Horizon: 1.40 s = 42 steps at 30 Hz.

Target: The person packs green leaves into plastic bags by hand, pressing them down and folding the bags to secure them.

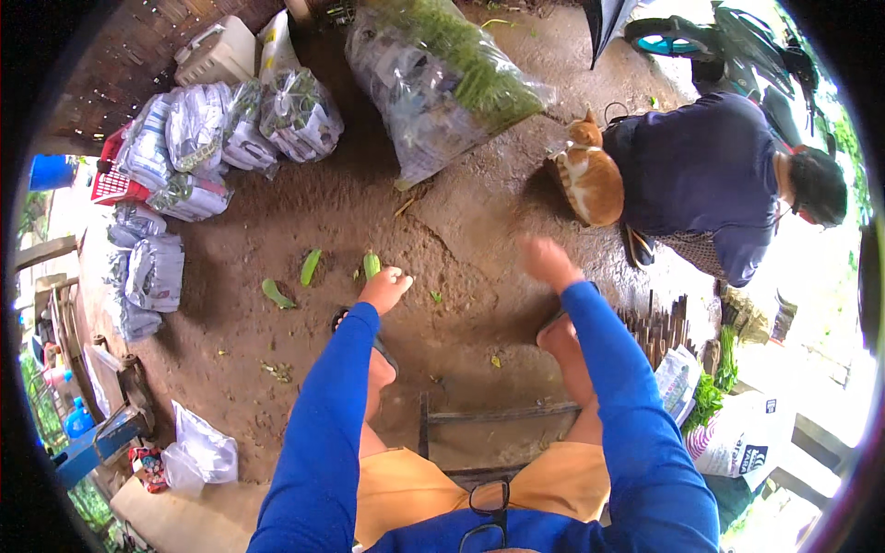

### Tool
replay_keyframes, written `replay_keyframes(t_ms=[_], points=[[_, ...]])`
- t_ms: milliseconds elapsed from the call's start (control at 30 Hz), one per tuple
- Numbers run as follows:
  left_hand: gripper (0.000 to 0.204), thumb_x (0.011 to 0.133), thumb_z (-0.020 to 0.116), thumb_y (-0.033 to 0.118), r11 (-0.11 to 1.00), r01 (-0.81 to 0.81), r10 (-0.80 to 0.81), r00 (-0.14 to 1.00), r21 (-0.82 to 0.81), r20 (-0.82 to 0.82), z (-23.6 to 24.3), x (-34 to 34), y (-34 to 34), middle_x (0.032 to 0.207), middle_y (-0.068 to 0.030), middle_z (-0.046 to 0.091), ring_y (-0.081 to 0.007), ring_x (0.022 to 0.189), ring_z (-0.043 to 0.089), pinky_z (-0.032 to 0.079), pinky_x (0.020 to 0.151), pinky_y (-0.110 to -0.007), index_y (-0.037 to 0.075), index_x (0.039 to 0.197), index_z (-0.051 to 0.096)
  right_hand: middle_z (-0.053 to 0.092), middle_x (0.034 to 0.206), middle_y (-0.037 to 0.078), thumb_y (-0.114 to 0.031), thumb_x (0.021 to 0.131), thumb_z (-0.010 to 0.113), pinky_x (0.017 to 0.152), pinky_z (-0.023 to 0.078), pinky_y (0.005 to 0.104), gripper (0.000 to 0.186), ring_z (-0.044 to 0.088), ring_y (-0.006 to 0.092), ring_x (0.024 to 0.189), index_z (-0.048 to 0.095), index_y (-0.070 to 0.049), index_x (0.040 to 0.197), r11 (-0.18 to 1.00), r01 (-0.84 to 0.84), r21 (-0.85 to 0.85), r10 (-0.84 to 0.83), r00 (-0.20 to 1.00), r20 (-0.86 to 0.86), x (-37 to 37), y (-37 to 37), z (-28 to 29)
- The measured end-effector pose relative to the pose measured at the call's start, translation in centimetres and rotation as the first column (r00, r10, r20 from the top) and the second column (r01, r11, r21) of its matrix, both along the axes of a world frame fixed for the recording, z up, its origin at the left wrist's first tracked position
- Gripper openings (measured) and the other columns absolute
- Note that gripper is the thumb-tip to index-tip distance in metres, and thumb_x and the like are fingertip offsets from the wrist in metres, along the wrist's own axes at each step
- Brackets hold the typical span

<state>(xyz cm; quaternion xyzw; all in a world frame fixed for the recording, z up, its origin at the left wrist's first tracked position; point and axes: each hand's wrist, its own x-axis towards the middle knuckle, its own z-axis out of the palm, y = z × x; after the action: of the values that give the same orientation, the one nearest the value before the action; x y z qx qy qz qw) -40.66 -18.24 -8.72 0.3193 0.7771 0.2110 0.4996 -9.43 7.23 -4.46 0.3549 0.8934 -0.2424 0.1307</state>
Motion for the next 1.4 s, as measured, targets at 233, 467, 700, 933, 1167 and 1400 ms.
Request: replay_keyframes(t_ms=[233, 467, 700, 933, 1167, 1400], points=[[0.062, 0.092, 0.068, 0.041, 0.988, 0.07, -0.061, 0.995, 0.135, -0.075, 14.4, -2.5, -0.6, 0.129, -0.0242, 0.063, -0.0324, 0.117, 0.064, 0.05, 0.096, -0.039, -0.001, 0.135, 0.055, 0.069, 0.104, 0.022, -0.035, 0.086, 0.064, 0.089, 0.053, 0.0489, 0.038, 0.066, 0.0402, 0.1, 0.066, -0.004, 0.108, 0.929, -0.053, -0.367, 0.187, 0.921, 0.342, 14.7, -10.9, 11.2], [0.055, 0.093, 0.066, 0.034, 0.957, 0.063, 0.069, 0.899, 0.285, -0.433, 30.1, 2.6, -11.1, 0.137, -0.0263, 0.054, -0.0405, 0.129, 0.051, 0.04, 0.109, -0.046, -0.002, 0.133, 0.056, 0.065, 0.117, 0.024, -0.03, 0.089, 0.063, 0.098, 0.048, 0.0449, 0.045, 0.06, 0.041, 0.116, 0.062, 0.004, 0.118, 0.907, 0.419, 0.032, -0.395, 0.876, -0.277, 22.5, -16.2, 27.1], [0.07, 0.088, 0.07, 0.036, 0.972, -0.137, 0.224, 0.789, 0.192, -0.572, 30.4, 10.2, -21.2, 0.15, -0.0312, 0.037, -0.046, 0.139, 0.035, 0.031, 0.115, -0.049, 0.0, 0.142, 0.045, 0.05, 0.139, 0.03, -0.038, 0.091, 0.065, 0.106, 0.042, 0.0501, 0.061, 0.047, 0.0486, 0.128, 0.053, 0.002, 0.136, 0.828, 0.52, 0.21, -0.511, 0.854, -0.102, 38.5, -26.5, 22.0], [0.067, 0.084, 0.073, 0.04, 0.974, -0.043, 0.18, 0.748, 0.224, -0.639, 29.2, 8.3, -21.7, 0.141, -0.0274, 0.048, -0.0435, 0.129, 0.047, 0.04, 0.108, -0.048, 0.002, 0.135, 0.053, 0.016, 0.157, 0.036, -0.05, 0.079, 0.076, 0.114, 0.033, 0.0565, 0.101, 0.029, 0.0616, 0.137, 0.026, -0.006, 0.155, 0.618, 0.781, 0.089, -0.765, 0.572, 0.297, 38.5, -34.2, 24.7], [0.059, 0.085, 0.071, 0.042, 0.968, -0.007, 0.166, 0.765, 0.25, -0.622, 28.4, 8.6, -19.3, 0.132, -0.025, 0.057, -0.0386, 0.122, 0.055, 0.044, 0.104, -0.046, -0.001, 0.124, 0.062, 0.014, 0.157, 0.036, -0.05, 0.079, 0.077, 0.109, 0.033, 0.0654, 0.109, 0.023, 0.0621, 0.139, 0.014, -0.008, 0.158, 0.629, 0.762, 0.152, -0.768, 0.579, 0.274, 41.1, -36.2, 22.9], [0.06, 0.088, 0.069, 0.046, 0.969, -0.092, 0.213, 0.777, 0.228, -0.593, 29.4, 9.1, -20.3, 0.13, -0.0247, 0.059, -0.039, 0.122, 0.054, 0.042, 0.105, -0.045, -0.002, 0.124, 0.063, 0.011, 0.159, 0.034, -0.044, 0.08, 0.077, 0.11, 0.029, 0.0666, 0.105, 0.018, 0.0619, 0.141, 0.015, -0.008, 0.157, 0.629, 0.762, 0.155, -0.774, 0.596, 0.216, 41.0, -35.1, 20.7]])
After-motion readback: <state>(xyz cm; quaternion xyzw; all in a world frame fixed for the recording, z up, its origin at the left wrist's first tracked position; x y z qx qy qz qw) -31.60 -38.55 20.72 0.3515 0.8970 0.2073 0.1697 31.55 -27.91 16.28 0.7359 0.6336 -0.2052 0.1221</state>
